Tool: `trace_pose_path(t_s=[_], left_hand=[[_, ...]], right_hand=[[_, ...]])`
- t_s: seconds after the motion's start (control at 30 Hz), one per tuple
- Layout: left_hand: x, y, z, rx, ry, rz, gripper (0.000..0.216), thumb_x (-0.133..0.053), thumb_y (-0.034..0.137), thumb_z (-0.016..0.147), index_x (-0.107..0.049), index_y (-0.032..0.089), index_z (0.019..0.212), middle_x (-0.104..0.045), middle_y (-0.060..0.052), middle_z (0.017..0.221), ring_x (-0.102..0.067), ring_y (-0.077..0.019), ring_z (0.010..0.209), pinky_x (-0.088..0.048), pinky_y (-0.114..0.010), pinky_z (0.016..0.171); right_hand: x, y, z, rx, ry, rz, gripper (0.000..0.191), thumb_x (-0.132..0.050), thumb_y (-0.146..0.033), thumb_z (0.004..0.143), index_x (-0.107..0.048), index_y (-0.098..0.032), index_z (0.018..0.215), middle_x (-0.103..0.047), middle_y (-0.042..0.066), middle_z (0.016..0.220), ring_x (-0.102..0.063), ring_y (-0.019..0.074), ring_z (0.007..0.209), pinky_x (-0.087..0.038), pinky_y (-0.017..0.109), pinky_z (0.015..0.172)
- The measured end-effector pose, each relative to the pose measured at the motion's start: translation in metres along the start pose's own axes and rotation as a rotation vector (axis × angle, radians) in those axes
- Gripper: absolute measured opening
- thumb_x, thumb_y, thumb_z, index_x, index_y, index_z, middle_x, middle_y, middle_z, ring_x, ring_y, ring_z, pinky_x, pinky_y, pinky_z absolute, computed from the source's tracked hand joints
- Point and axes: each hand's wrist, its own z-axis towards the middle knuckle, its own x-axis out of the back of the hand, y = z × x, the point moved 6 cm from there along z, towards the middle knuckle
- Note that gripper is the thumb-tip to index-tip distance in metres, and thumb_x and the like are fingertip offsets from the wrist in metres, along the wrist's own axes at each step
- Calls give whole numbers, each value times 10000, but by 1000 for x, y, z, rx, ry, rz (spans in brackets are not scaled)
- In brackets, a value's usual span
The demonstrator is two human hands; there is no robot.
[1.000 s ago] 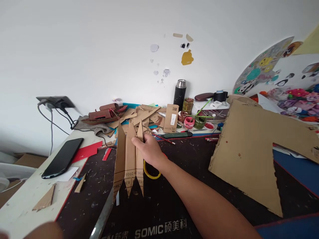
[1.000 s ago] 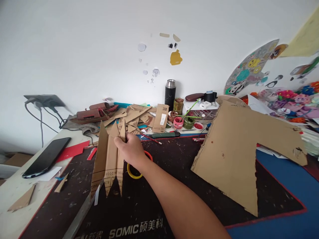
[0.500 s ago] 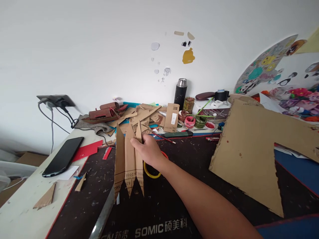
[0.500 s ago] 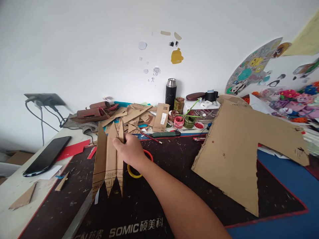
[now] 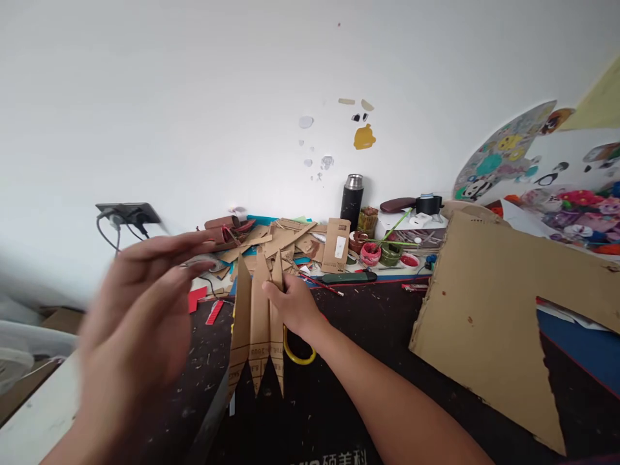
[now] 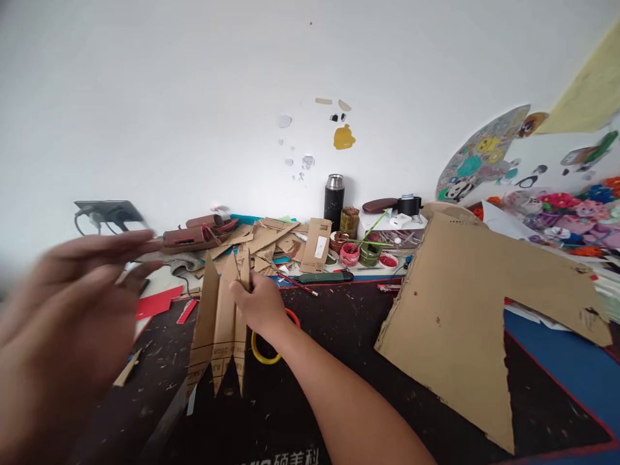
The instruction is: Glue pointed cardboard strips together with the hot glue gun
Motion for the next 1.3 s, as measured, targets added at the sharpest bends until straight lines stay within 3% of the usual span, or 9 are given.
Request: trace_pose_path(t_s=[0.1, 0.17, 0.27, 0.37, 0.5, 0.7, 0.97, 1.3], left_hand=[[5, -52, 37, 136, 77, 97, 233, -830, 286, 783, -738, 256, 995, -721, -48, 1161, -645, -273, 1154, -470, -432, 1076], [17, -89, 44, 309, 59, 170, 344, -812, 411, 813, -719, 233, 1092, -734, -61, 1143, -665, -261, 1065, -511, -390, 946], [15, -118, 33, 463, -140, 142, 419, -784, 550, 817, -732, 204, 1046, -752, -66, 974, -684, -255, 906, -516, -331, 770], [6, -122, 16, 528, -211, 105, 328, -857, 494, 754, -739, 216, 884, -749, -33, 847, -679, -221, 786, -509, -292, 705], [-8, -128, 6, 624, -255, 7, 396, -875, 429, 738, -773, 211, 1052, -815, -79, 1033, -749, -269, 891, -555, -329, 796], [-13, -133, -2, 741, -134, -87, 422, -903, 351, 688, -757, 207, 1057, -832, -91, 1024, -786, -301, 882, -600, -353, 728], [-11, -137, -5, 753, -26, -105, 435, -901, 327, 660, -749, 225, 1055, -829, -53, 939, -791, -278, 809, -617, -347, 691], [-12, -134, -7, 756, 1, -95, 374, -893, 336, 656, -761, 225, 988, -822, -40, 868, -786, -277, 807, -606, -349, 722]], right_hand=[[5, -2, 2, 34, 43, 22, 211, -616, -397, 862, -671, -194, 867, -671, 9, 791, -594, 202, 768, -423, 298, 700], [6, -1, 3, 0, 55, -4, 234, -622, -404, 858, -684, -179, 870, -675, 17, 779, -598, 210, 769, -429, 302, 699], [7, -1, 3, -5, 46, -15, 256, -615, -410, 866, -694, -166, 872, -674, 17, 772, -593, 209, 760, -438, 307, 703], [6, 0, 3, 27, 41, -2, 257, -615, -401, 878, -713, -168, 925, -715, 33, 851, -629, 227, 835, -468, 323, 772], [4, 2, 3, 46, 40, 2, 247, -620, -393, 882, -719, -175, 944, -743, 50, 907, -660, 248, 897, -493, 342, 829], [4, -2, 0, 54, 29, -2, 230, -619, -400, 883, -699, -184, 888, -740, 51, 883, -668, 255, 919, -499, 345, 849], [2, 0, 2, 38, 3, 103, 272, -638, -395, 888, -744, -173, 1003, -781, 76, 1016, -697, 283, 1026, -511, 355, 884], [2, -4, 2, 16, 8, 161, 301, -641, -401, 852, -771, -187, 1019, -796, 61, 1045, -695, 281, 1045, -515, 351, 895]])
